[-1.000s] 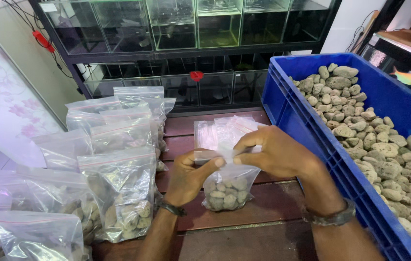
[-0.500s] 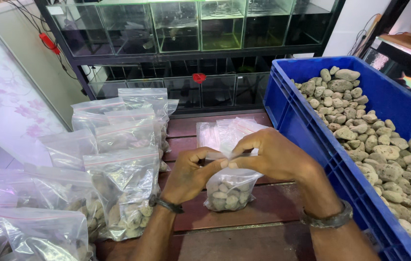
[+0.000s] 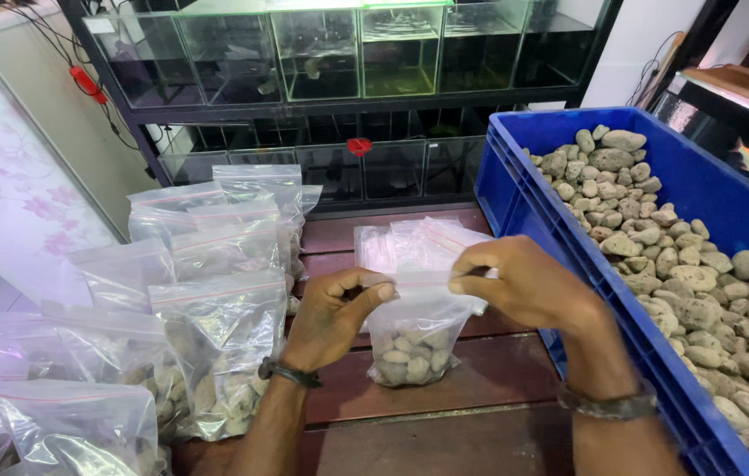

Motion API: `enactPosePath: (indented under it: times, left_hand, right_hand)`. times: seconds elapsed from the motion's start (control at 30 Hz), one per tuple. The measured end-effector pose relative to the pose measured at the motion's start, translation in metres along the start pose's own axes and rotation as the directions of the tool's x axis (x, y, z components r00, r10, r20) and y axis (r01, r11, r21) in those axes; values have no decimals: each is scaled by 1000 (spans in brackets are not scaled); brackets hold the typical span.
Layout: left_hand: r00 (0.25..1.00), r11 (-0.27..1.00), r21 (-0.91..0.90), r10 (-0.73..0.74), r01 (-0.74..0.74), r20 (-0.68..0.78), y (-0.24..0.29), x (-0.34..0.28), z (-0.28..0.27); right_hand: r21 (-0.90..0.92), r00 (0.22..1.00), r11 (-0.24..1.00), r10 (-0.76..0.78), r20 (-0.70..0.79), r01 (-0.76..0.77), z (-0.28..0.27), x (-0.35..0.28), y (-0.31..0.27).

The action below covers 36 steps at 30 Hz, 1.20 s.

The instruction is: The person scoops small rocks from a blue bin and places them into clear zip-top bags. They seal each bag and set it aside on the table, repeating the process to create multiple filled bags.

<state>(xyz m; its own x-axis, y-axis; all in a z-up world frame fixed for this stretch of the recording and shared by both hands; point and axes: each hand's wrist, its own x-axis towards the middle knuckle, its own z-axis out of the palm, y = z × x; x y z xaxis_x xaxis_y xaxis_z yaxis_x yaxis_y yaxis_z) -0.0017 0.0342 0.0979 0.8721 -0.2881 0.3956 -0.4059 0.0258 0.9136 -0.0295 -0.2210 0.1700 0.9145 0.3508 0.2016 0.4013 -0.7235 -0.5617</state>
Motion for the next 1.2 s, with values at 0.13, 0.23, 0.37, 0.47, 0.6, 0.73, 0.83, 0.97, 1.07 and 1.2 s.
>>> enactPosePath:
  times: [0.13,0.23,0.37,0.47,0.6,0.73,0.83,0.97,1.07,1.2]
  left_hand:
    - [997,999,-6,42,-42,-64,-12,4,3]
    - [990,998,8,65,-64,-127,-14,2,2]
    - [993,999,53,1,5,-121,-8,-3,1]
    - [985,999,10,-48,51,-164,-12,-1,2]
    - [976,994,-105,-55,33,-208,-38,-3,1]
    - [958,982,-169,-125,82,-259,-21,-25,10]
    - [915,941,-11,-331,337,-230,-21,-55,19]
    - [941,900,323,-213,293,-262,-34,-99,33]
    - [965,912,373,-76,168,-249,-20,-133,38]
    - [938,840,502,-24,206,-345,-20,-187,45]
  right_hand:
    - [53,994,995,86,-71,-83,4,-10,25]
    - [97,969,988,138,-203,-121,16,-10,36]
    - [206,905,948,297,-304,-242,22,-12,36]
    - [247,887,956,248,-388,-160,29,-12,53]
    - [551,931,809,334,-145,-205,58,-9,83]
    - [348,908,839,380,174,-418,98,-6,81]
    - [403,976,892,155,151,-204,121,-11,85]
    - [641,933,709,357,36,-296,129,-18,72]
    - [661,914,679,406,27,-321,124,-24,35]
    - [584,974,797,222,-49,-153,141,-26,13]
